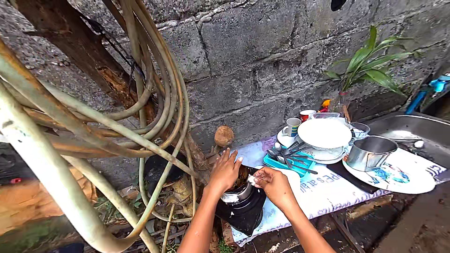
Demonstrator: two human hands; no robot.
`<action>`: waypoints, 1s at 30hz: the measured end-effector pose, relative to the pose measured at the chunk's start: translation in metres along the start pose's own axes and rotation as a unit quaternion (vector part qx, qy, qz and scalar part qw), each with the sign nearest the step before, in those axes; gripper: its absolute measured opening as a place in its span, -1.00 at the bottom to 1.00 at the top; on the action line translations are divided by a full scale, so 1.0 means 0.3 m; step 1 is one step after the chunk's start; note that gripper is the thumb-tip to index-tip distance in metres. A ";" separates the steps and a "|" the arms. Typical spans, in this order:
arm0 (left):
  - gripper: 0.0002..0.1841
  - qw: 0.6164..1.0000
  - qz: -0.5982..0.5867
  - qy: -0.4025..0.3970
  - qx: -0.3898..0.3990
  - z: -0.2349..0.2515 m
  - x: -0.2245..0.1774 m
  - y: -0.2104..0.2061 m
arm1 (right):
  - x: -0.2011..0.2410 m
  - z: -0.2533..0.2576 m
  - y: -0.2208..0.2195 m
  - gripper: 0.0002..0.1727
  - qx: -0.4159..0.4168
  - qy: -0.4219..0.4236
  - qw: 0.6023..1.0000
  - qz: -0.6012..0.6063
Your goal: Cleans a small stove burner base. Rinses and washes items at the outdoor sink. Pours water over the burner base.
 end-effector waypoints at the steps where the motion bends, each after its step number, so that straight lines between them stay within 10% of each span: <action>1: -0.32 1.000 -0.002 0.006 0.010 0.003 0.005 -0.016 | 0.001 -0.006 -0.007 -0.88 -0.009 0.004 1.000 -0.023; 25: -0.40 0.995 0.099 0.003 -0.020 -0.102 -0.035 -0.116 | -0.032 -0.144 -0.047 -0.88 -0.116 0.092 0.987 -0.056; 30: -0.41 0.995 0.097 -0.006 -0.033 -0.106 -0.032 -0.116 | -0.029 -0.231 -0.051 -0.45 -0.090 0.112 0.989 -0.040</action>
Point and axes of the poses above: each hand's wrist, its own z-axis towards the middle knuckle, its own y-axis out of the back of the hand, x = y × z, the point moved 6 cm from there along z, towards the middle knuckle, and after that the axes turned 5 degrees about -z, right-handed, at the moved point
